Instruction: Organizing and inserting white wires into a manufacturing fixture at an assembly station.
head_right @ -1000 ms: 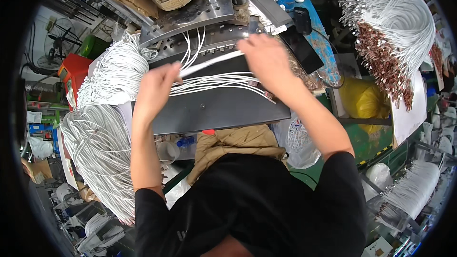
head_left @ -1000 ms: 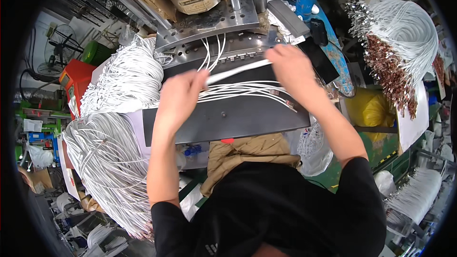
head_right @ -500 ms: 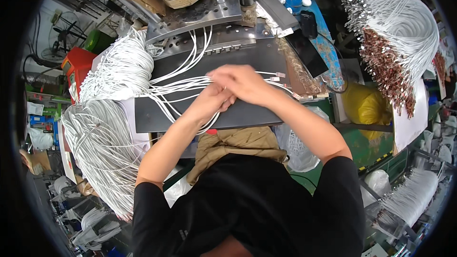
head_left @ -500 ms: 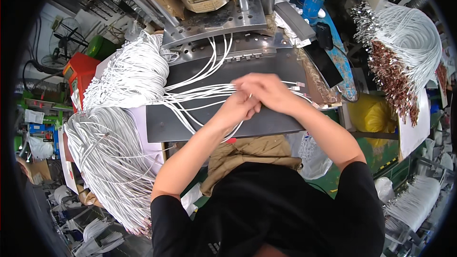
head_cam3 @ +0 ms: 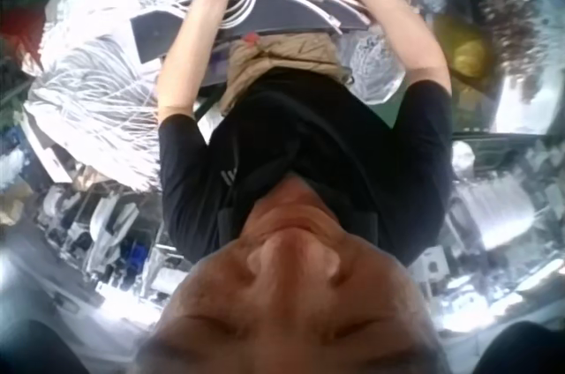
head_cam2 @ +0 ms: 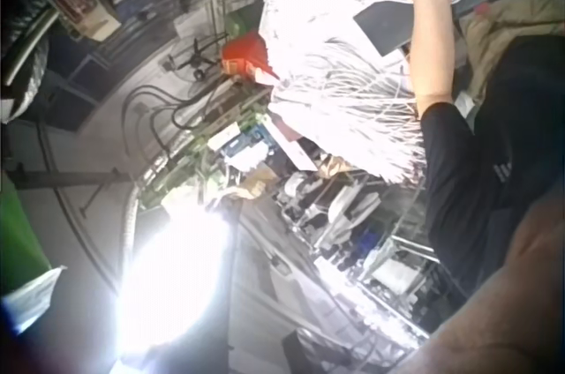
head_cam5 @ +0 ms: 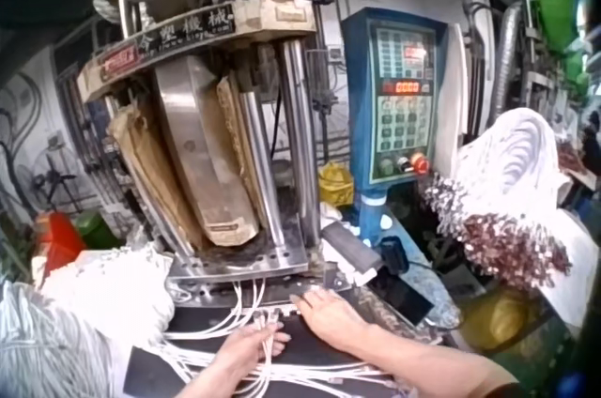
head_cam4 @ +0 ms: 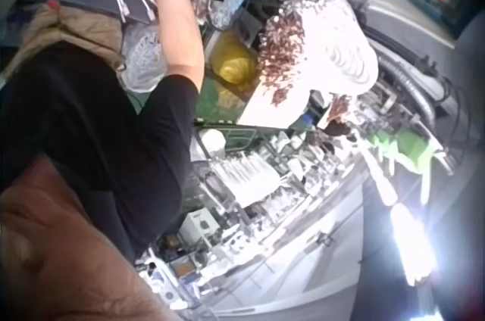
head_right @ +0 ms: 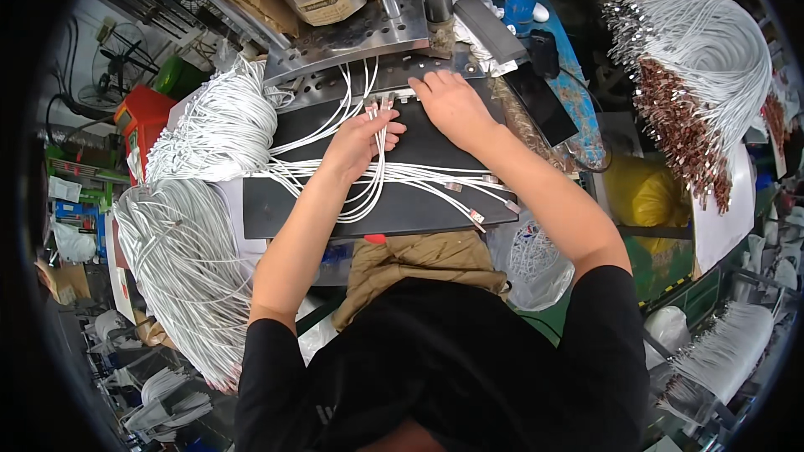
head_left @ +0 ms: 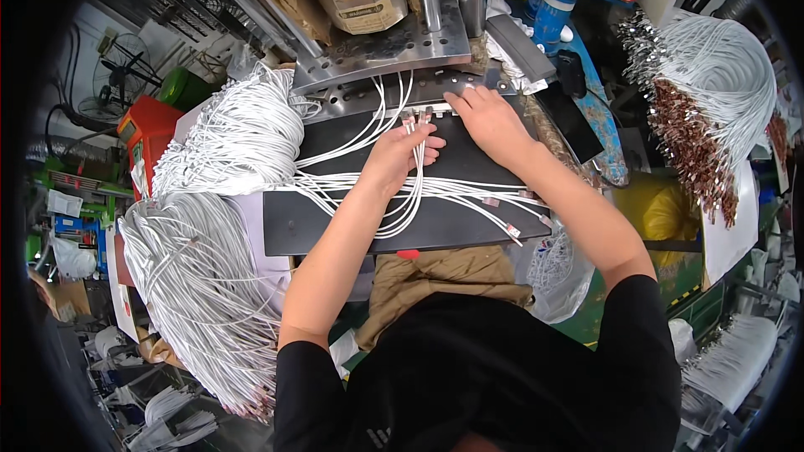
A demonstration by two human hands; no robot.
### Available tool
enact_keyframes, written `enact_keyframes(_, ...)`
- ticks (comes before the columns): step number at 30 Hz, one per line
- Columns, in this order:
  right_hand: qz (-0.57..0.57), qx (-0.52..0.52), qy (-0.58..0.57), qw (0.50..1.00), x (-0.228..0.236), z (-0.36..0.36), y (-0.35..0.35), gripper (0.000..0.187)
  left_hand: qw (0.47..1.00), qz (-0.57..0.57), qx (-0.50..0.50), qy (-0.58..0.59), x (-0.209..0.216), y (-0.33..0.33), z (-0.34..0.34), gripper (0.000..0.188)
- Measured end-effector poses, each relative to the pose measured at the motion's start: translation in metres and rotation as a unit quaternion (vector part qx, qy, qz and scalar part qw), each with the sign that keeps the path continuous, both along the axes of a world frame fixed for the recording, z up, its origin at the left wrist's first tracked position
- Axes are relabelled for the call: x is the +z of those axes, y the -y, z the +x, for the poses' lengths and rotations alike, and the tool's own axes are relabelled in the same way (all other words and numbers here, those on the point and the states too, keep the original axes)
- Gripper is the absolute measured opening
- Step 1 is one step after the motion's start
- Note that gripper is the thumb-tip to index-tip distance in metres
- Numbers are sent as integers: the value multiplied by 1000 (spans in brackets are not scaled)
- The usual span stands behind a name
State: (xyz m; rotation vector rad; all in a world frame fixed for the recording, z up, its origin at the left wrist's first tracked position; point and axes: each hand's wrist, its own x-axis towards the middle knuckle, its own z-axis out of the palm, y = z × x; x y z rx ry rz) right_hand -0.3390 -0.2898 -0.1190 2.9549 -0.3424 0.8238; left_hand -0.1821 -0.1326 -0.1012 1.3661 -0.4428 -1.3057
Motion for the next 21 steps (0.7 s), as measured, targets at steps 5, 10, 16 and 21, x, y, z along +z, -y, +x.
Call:
enact_keyframes(5,184,40,-33,982,10,-7,-15,46,1000,-7,-9,19,-6,0,-4,29)
enact_keyframes(10,606,-17,26,795,16,-3,-10,39,993,17,-94,63,2,1,-5,25)
enact_keyframes(16,713,-80,91,690,2,2,-12,35,988,31,-135,63,4,5,-11,25)
enact_keyframes(21,620,-77,62,778,0,-3,-24,38,988,27,-138,58,6,3,-14,24)
